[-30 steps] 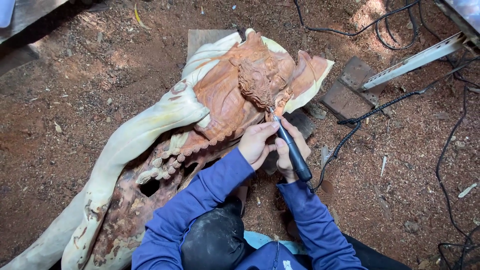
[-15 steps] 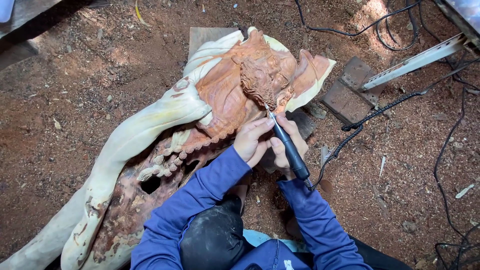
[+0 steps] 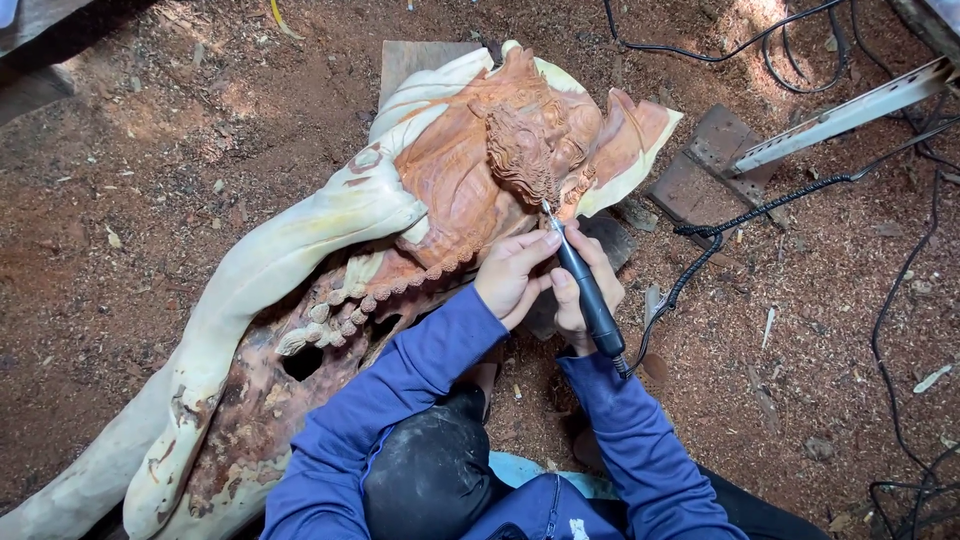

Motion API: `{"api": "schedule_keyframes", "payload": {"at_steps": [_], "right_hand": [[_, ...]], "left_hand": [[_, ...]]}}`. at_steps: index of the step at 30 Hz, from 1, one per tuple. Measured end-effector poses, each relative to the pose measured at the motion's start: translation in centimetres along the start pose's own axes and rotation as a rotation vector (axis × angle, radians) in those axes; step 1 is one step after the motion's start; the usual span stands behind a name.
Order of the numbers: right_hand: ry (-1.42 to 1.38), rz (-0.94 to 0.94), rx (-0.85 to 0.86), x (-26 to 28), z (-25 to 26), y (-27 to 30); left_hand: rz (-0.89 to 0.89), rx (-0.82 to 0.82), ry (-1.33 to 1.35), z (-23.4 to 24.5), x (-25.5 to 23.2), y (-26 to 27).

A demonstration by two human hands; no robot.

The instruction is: Using a handheld rotary tool to carve intricate details into a large wooden sculpture.

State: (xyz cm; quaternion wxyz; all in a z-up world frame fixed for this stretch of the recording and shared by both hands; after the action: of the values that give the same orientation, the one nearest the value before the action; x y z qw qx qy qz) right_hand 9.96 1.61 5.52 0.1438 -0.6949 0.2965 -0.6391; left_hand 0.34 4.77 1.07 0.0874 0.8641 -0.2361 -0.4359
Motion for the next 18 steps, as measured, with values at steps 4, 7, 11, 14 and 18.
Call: {"api": "schedule_keyframes", "payload": {"at_steps": [4,7,11,14,18], "right_hand": [[0.004,0.053,0.033,-0.3,-0.1,0.1],[0.093,0.149,0.091,0.3,-0.7,-0.3],[0.275,0.280,0.165,2.0,-1.8,-0.9],[0.248,0.266,0.156,1.6,-1.9,-1.2],[0.288,0.300,0.180,2.3,-2.9,-1.6]], "left_hand": [[-0.024,-0.003,0.047,-1.1,-2.5,1.7],[-0.031,-0.025,0.060,-1.1,-3.2,2.1],[-0.039,-0.061,0.079,-1.3,-3.6,2.8],[-0.047,-0.104,0.096,-0.8,-2.7,2.6],[-0.024,-0.124,0.132,-1.1,-4.0,2.8]]}}
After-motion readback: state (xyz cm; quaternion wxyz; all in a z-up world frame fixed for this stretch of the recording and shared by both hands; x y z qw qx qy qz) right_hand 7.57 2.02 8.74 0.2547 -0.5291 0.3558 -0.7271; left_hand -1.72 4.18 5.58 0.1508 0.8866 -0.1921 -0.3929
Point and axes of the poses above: each hand's wrist, its own y-axis away from the middle knuckle, its own z-axis out of the back of the hand, x = y × z, the point moved 5 cm from there along -y, towards the middle knuckle, and after that the axes turned 15 degrees about -y, right-handed, at the moved point
